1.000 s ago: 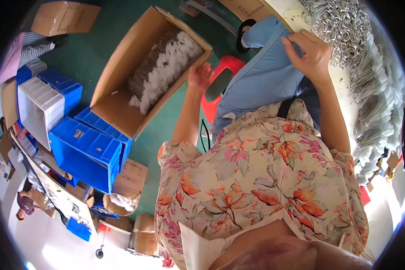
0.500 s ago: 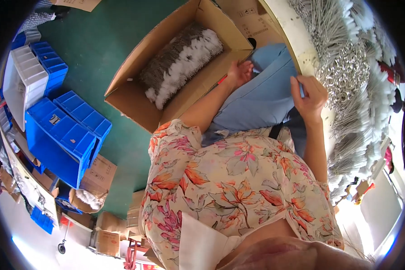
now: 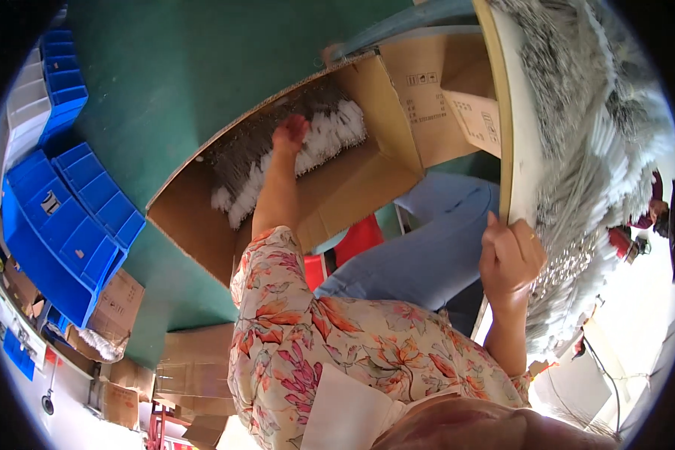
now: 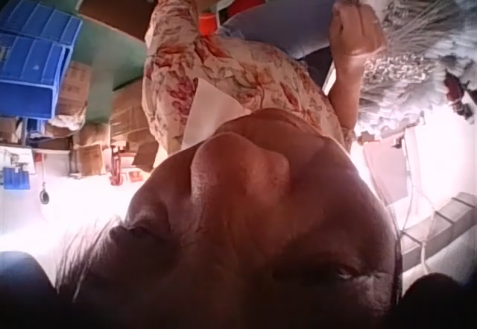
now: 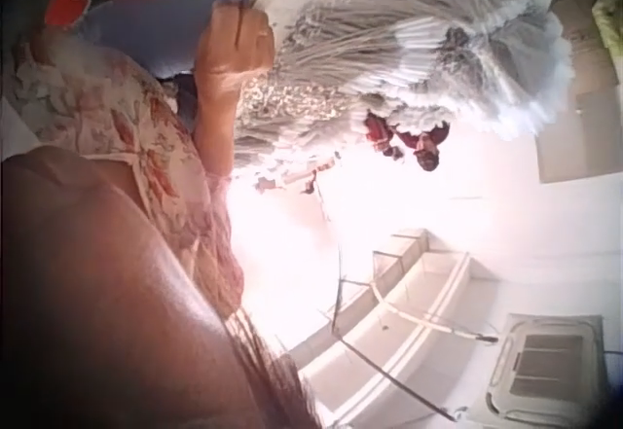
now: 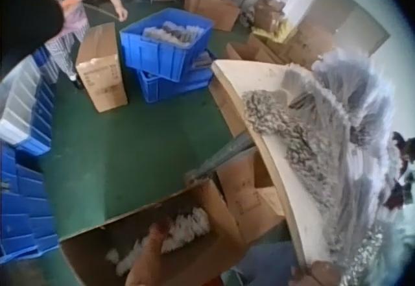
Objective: The person is seen manufacturing white brushes with metal handles.
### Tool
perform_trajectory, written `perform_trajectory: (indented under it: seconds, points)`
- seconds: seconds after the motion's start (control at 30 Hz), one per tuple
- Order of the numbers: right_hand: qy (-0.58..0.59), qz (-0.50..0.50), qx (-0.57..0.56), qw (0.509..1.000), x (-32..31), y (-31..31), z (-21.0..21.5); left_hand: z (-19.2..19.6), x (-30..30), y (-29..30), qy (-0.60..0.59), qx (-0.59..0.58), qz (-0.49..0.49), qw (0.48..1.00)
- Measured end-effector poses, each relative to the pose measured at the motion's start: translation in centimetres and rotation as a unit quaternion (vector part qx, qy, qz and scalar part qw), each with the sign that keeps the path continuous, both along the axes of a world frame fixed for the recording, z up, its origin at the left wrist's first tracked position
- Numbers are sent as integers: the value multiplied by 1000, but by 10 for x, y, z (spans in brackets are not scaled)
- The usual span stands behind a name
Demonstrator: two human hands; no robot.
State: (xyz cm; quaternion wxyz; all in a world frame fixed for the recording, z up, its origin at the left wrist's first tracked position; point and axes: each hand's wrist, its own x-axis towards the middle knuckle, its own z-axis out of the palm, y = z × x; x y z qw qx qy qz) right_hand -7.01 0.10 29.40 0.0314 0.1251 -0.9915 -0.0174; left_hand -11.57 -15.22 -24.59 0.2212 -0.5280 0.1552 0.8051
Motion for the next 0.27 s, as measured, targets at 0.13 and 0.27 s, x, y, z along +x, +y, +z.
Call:
perform_trajectory:
  seconds: [0.13,0.27]
  points:
    - [34,40,10,999,-9,-26,0,-67,-4,-38,-26,36,100,994]
    - [-3,5,93,996,-5,-42,2,-55,-20,-9,78,51,160,983]
